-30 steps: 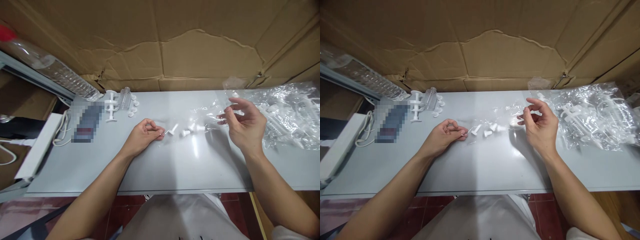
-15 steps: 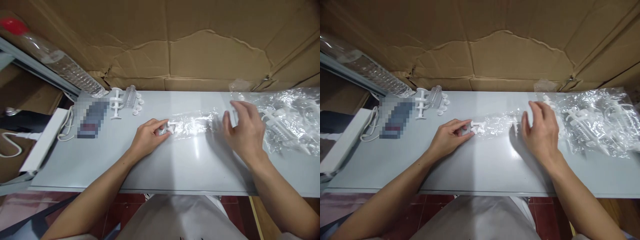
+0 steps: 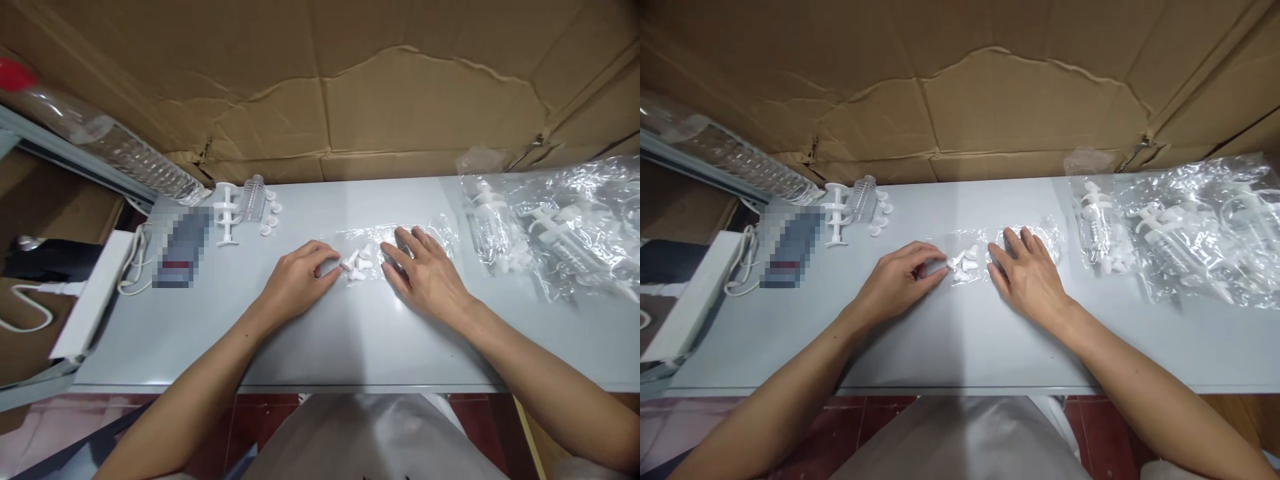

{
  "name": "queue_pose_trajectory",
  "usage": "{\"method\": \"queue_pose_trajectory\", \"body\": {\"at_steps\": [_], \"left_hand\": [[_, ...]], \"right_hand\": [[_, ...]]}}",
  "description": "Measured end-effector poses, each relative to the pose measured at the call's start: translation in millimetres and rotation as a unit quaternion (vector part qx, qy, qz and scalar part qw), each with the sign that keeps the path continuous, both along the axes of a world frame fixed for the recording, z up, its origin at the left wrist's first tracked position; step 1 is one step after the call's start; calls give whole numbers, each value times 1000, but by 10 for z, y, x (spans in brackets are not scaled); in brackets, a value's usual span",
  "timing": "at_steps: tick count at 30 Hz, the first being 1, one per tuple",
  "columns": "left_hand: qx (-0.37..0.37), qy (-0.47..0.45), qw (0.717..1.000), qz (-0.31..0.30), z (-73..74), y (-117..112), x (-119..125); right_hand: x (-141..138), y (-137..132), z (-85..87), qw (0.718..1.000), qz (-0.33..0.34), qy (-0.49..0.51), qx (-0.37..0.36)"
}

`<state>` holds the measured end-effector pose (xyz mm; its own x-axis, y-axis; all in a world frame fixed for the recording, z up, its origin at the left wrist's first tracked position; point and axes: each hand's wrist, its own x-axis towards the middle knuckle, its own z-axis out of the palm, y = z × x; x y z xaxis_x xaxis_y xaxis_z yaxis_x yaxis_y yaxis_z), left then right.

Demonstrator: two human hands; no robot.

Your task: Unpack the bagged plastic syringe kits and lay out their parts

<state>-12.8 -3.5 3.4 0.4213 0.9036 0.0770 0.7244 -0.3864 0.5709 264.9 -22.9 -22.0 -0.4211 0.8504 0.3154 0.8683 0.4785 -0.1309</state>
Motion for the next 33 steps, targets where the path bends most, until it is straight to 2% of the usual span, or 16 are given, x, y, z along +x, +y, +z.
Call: {"method": "queue_pose_trajectory", "body": {"at_steps": [6,11,16,19,21,25,28,31,33], "left_hand": [[-1,-15,1000,-27,28,-50,40],[-2,28,999,24,83,-121,-115],[52,62,994,76,69,-187,-312],[82,14,992,99,67,-188,-450],[77,-30,988,129,69,-182,-563],[29,-98,969,227,47,-163,-749],[34,-128,944,303,19,-102,-791],[44,-193,934,297,46,25,-782],[62,-180,944,270,115,139,-768]], "right_hand": [[-48,-27,19,1000,-9,-14,-11],[-66,-56,37,999,-18,-30,-22],[-85,-63,58,999,-22,-31,-13],[-85,-64,60,999,-23,-28,-11],[-83,-66,58,999,-23,-26,-13],[-88,-68,64,999,-22,-26,-24],[-99,-67,74,999,-24,-20,-28],[-102,-68,73,999,-24,-13,-27],[-95,-67,64,999,-22,-14,-27]]}}
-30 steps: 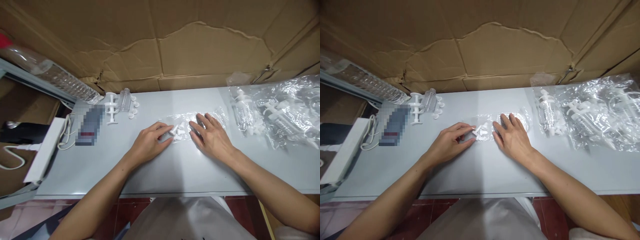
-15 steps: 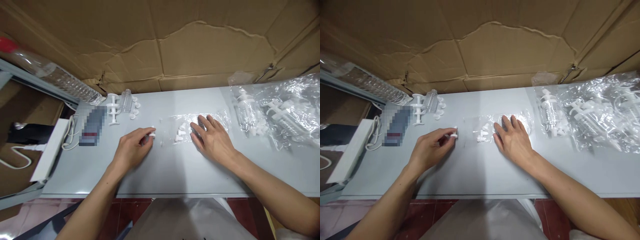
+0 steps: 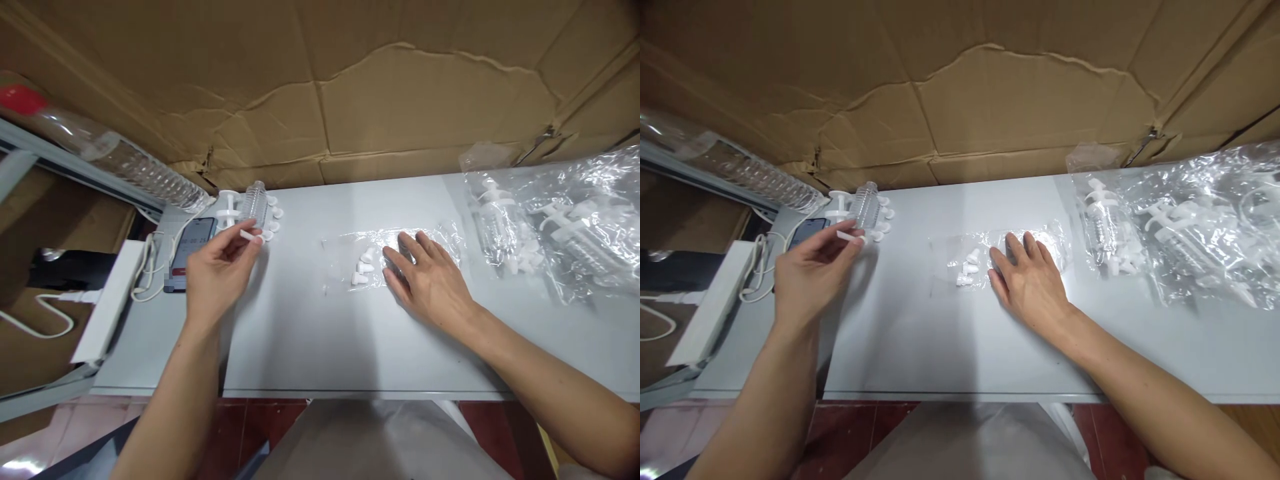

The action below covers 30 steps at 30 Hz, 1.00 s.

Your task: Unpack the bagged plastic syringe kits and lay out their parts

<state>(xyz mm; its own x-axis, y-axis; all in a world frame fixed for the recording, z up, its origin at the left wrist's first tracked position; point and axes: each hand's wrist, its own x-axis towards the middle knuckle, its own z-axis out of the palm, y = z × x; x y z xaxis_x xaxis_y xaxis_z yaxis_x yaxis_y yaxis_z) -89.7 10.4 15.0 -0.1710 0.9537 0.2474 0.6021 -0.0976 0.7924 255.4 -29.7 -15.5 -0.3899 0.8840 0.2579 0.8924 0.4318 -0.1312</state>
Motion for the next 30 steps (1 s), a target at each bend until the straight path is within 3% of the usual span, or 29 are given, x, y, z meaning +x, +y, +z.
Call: {"method": "queue_pose_trajectory", "body": {"at_steps": [6,11,17,23,30], "left_hand": [[48,157,985,-50,240,409,57],[6,172,985,-19,212,714,67],[-16,226,972,-61,199,1018,116],[-57,290,950,-99,198,1152,121],[-69,337,934,-92,236,1150,41]], "right_hand": [[23,2,-37,1000,3,-5,0],[11,3,-34,1000,-1,2,5],[8,3,-14,1000,0,-1,9],[16,4,-20,1000,0,1,-2],[10,-1,-25,1000,-2,-2,2]]}}
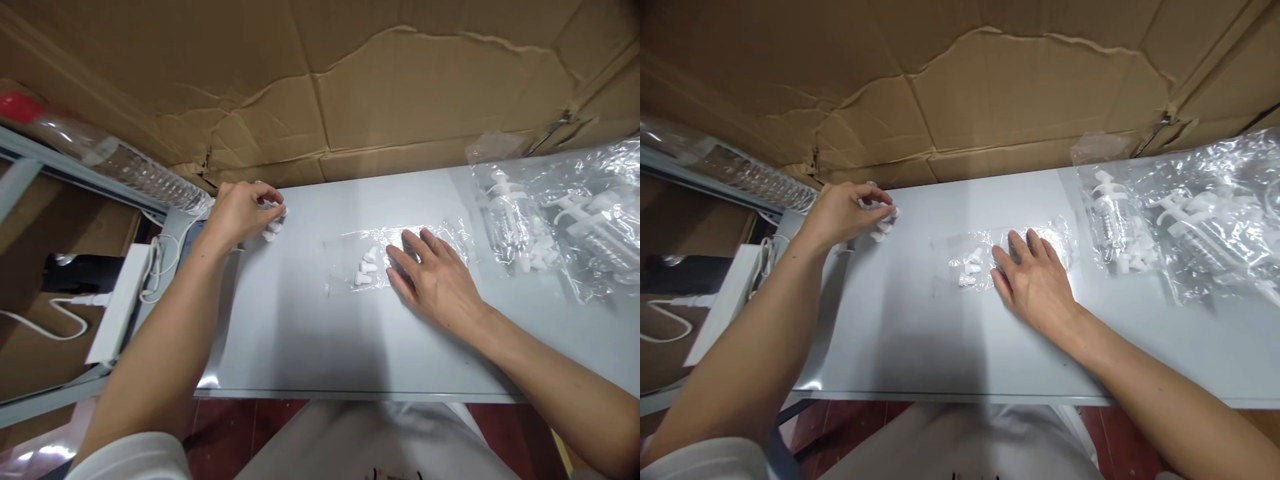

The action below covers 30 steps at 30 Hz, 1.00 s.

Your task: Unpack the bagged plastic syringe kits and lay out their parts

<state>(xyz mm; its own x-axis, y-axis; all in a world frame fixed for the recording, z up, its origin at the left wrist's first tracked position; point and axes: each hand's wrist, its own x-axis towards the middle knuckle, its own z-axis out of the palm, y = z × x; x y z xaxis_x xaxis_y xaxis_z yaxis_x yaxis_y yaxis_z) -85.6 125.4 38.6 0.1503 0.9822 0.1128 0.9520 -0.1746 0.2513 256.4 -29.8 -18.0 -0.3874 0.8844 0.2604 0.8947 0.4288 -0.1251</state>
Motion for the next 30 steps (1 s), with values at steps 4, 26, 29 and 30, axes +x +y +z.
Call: {"method": "queue_pose_trajectory", "body": {"at_steps": [4,26,29,30], "left_hand": [[44,-62,997,14,211,-276,34],[-130,-216,946,-203,-292,-1283,861],[-136,-182,960,-166,-246,-1306,754],[-138,-179,964,-141,-218,-1301,677]], "right_hand": [[0,1,6,1000,-1,3,-2],[-64,-43,-47,1000,-11,-4,22],[-63,-51,-54,1000,-12,-5,16],[-61,-53,-57,1000,-12,-7,13]]}}
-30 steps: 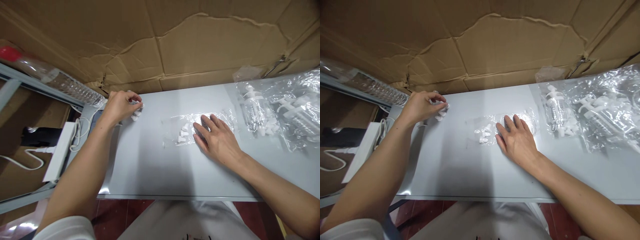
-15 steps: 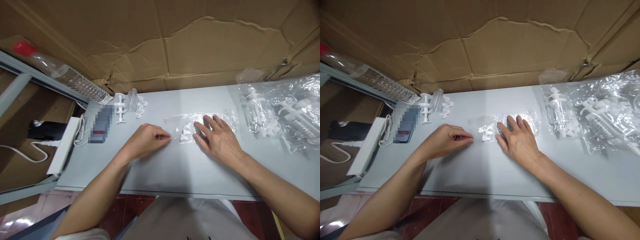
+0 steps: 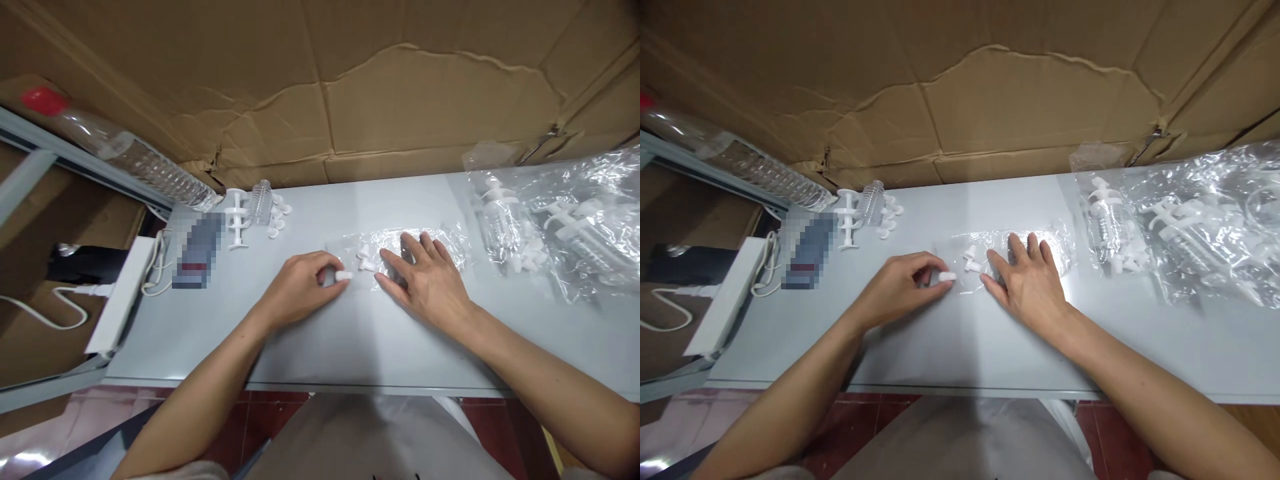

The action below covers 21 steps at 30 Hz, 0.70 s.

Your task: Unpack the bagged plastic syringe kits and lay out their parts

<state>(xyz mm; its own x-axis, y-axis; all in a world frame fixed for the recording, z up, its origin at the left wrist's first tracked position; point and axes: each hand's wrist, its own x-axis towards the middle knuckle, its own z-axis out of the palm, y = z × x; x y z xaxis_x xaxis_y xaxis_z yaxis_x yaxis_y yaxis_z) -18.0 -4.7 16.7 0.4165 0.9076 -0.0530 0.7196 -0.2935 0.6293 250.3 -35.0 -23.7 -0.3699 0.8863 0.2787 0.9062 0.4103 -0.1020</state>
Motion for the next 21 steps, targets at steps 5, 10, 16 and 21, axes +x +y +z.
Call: {"method": "queue_pose_trajectory", "body": {"at_steps": [5,10,16,21], "left_hand": [[70,-11,983,170,116,151,-509],[170,3,964,205,76,426,-704],[261,45,953,148,-89,688,-610],[266,86,944,178,-223,783,-611]], "right_hand": [[-3,-4,4,1000,0,-6,-10],[-5,-2,13,1000,1,-7,-6],[8,2,13,1000,2,-7,-3],[10,-2,9,1000,6,-5,-3]]}}
